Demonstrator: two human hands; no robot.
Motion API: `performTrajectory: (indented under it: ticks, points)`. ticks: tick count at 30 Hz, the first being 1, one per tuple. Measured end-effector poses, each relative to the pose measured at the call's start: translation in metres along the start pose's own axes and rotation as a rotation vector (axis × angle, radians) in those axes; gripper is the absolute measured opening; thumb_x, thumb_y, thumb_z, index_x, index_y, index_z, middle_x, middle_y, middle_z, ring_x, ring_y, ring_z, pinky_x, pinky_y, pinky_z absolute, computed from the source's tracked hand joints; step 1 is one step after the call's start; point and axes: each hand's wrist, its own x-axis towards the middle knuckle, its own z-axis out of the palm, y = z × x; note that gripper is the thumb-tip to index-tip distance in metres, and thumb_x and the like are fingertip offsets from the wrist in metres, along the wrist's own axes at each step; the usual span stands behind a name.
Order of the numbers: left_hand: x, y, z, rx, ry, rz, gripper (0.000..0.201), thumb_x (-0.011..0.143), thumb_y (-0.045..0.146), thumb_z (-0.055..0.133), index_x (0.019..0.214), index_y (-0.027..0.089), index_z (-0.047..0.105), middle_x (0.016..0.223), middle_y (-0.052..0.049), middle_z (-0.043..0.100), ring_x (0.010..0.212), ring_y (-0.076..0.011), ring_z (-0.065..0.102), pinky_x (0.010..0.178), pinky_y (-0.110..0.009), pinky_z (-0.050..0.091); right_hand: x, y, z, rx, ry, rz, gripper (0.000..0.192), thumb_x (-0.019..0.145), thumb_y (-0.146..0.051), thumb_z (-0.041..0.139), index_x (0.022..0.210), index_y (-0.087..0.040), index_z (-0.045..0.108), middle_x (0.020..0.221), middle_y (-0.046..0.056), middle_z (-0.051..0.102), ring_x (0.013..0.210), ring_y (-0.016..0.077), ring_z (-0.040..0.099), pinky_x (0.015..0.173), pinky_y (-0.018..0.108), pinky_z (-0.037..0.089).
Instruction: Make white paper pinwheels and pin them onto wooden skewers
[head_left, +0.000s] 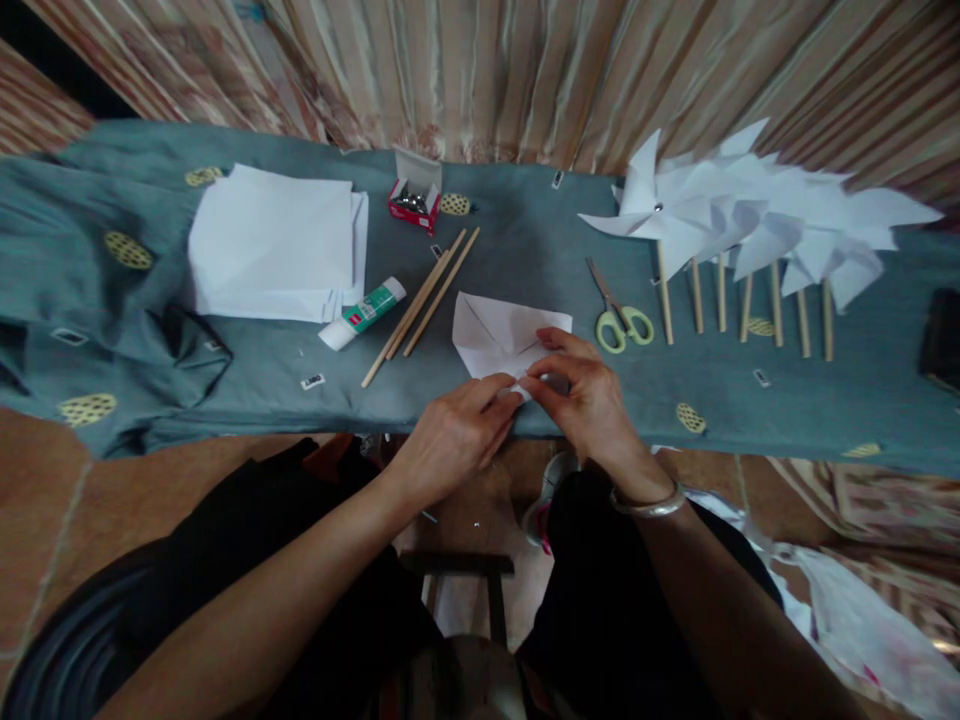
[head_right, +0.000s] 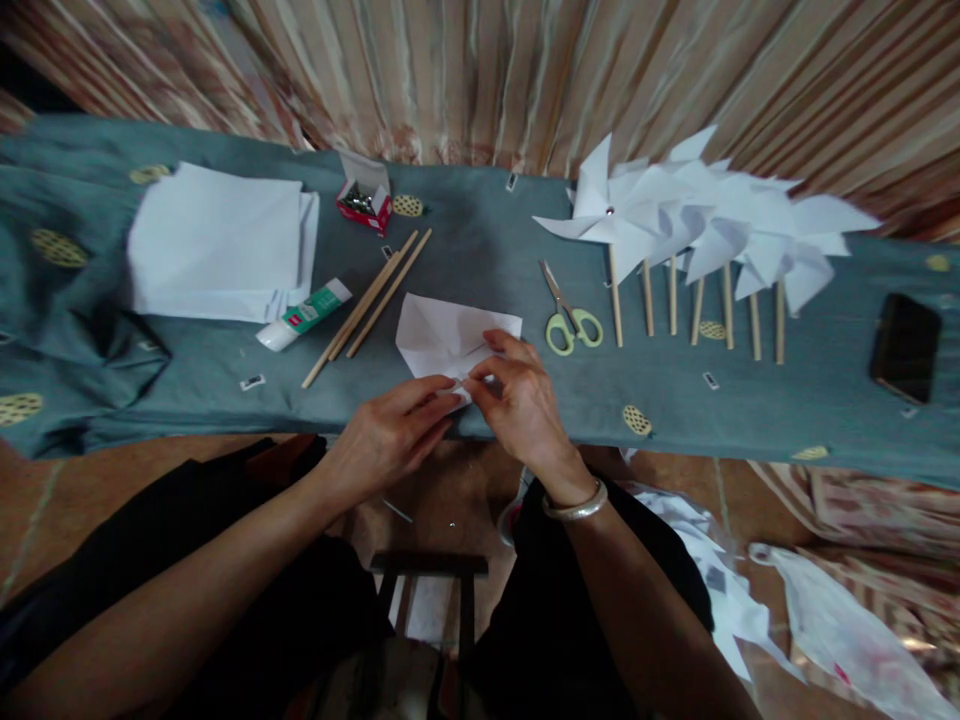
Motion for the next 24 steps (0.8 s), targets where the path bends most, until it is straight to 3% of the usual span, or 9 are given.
performTrajectory:
  ticks: [24]
  points:
    - [0.0025,0.0021,-0.0022,0.116,-0.132,0.013,0.018,0.096,0.014,0.046,0.100,0.012,0.063,0.099,-0.010,0.068,0.093,-0.0212,0.063,0.081,-0.034,0.058,0.0031,-0.0005,0.0073,-0.064,0.015,0.007,0.008,0.081,-0.022,0.068,0.074,-0.026,0.067,0.127,0.004,0.060,0.119,0.0279,0.057,0.104,0.051,0.047]
